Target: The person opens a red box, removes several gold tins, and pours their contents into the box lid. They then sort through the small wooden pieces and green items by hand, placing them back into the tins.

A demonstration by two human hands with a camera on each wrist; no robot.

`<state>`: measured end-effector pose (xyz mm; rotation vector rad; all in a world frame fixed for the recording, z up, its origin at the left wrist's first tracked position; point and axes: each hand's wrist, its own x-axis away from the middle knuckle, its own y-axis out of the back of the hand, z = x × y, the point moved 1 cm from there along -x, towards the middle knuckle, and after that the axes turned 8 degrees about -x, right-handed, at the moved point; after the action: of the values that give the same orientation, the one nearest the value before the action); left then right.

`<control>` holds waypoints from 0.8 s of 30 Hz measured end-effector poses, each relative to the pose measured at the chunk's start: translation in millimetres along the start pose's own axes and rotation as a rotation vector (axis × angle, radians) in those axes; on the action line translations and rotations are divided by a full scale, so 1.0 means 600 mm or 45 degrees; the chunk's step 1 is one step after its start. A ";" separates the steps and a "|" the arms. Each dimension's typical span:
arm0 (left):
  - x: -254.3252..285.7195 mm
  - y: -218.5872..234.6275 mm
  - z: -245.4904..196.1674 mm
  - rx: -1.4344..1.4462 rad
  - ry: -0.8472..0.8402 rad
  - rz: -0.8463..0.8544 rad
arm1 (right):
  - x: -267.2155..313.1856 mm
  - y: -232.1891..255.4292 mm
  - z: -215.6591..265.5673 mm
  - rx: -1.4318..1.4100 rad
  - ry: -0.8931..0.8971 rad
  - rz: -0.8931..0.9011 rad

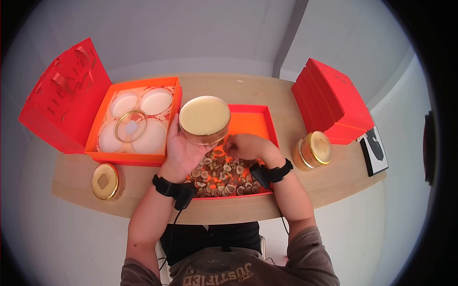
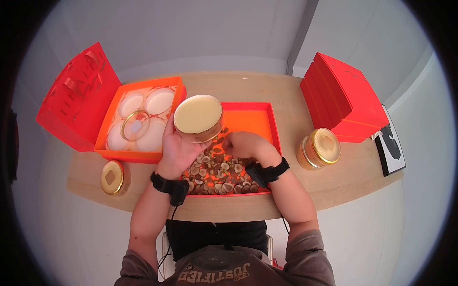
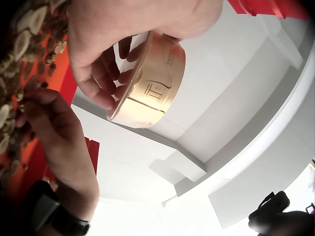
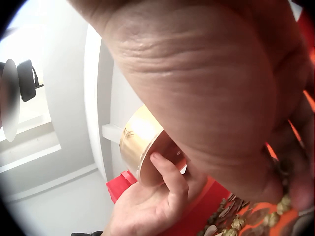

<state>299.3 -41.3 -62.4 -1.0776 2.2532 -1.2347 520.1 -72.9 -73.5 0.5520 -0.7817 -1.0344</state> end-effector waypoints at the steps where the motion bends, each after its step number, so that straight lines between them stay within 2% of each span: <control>1: 0.000 0.000 0.000 0.000 -0.001 0.006 | -0.001 0.002 0.003 -0.057 -0.037 0.012; 3: 0.001 -0.004 -0.001 -0.003 -0.001 -0.011 | 0.003 0.005 0.009 -0.113 -0.075 0.025; 5: 0.002 -0.007 -0.001 -0.006 -0.003 -0.029 | 0.008 0.007 0.018 -0.106 0.116 -0.019; 8: 0.002 -0.007 -0.002 0.013 0.006 -0.050 | 0.010 0.007 0.021 -0.173 0.108 0.102; 15: 0.002 -0.006 -0.001 0.016 -0.001 -0.028 | 0.017 0.008 0.032 -0.228 0.032 0.137; 18: 0.002 -0.005 0.000 0.011 -0.002 -0.001 | 0.018 0.008 0.030 -0.188 0.077 0.150; 24: 0.000 -0.001 0.001 -0.003 0.003 -0.013 | 0.022 0.010 0.036 -0.118 0.006 0.153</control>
<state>299.9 -41.8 -62.1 -1.0898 2.2542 -1.2385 510.0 -83.5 -51.6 0.4228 -0.7499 -0.9531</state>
